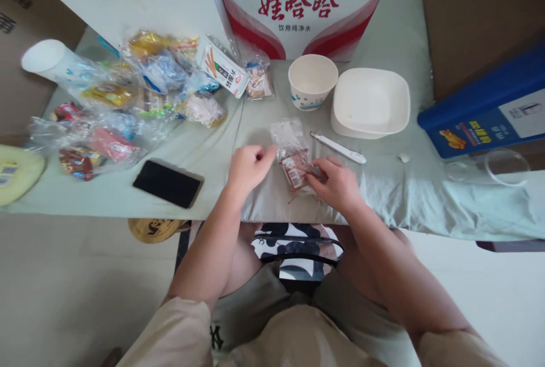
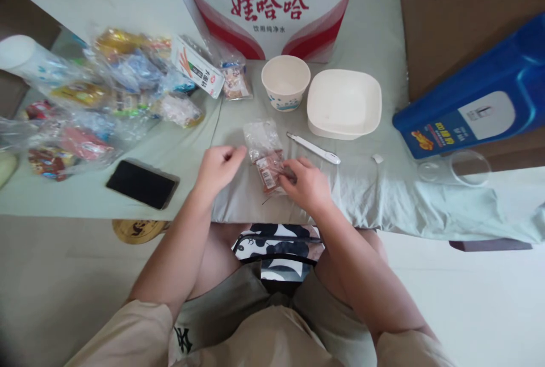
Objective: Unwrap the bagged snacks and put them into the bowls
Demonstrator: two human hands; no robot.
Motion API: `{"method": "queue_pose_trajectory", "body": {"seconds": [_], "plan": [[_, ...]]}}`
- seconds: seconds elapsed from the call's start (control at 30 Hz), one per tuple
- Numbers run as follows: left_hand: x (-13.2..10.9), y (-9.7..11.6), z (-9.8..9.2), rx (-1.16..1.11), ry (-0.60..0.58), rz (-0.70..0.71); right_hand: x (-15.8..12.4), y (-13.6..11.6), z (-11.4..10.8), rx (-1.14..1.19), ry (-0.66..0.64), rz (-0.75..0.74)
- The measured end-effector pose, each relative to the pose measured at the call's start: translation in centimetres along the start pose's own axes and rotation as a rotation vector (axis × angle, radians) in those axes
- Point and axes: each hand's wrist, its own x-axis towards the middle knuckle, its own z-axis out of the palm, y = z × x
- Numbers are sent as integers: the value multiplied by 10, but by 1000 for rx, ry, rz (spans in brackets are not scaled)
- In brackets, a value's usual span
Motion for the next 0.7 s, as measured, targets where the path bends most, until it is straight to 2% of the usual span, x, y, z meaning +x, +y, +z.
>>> {"method": "queue_pose_trajectory", "body": {"seconds": [0.07,0.13,0.27,0.4,0.47,0.57,0.63,0.7], "plan": [[-10,7,6,-25,-140,16,0,-2,1,-23,84,-32],[-16,12,15,-102,-180,32,-2,-6,4,-40,129,-99],[-16,17,26,-257,-232,1,-9,-17,13,7,71,-320],[-11,14,24,-315,-305,-7,-15,-25,18,41,24,-483],[-10,11,22,-297,-279,1,-16,-26,17,59,27,-480],[-9,10,21,-279,-171,-30,-15,-24,16,147,68,-409],[-8,13,20,-452,-136,-117,-15,-21,17,226,152,-294],[-7,18,17,-774,-154,-240,-13,-17,20,340,206,-153]]}}
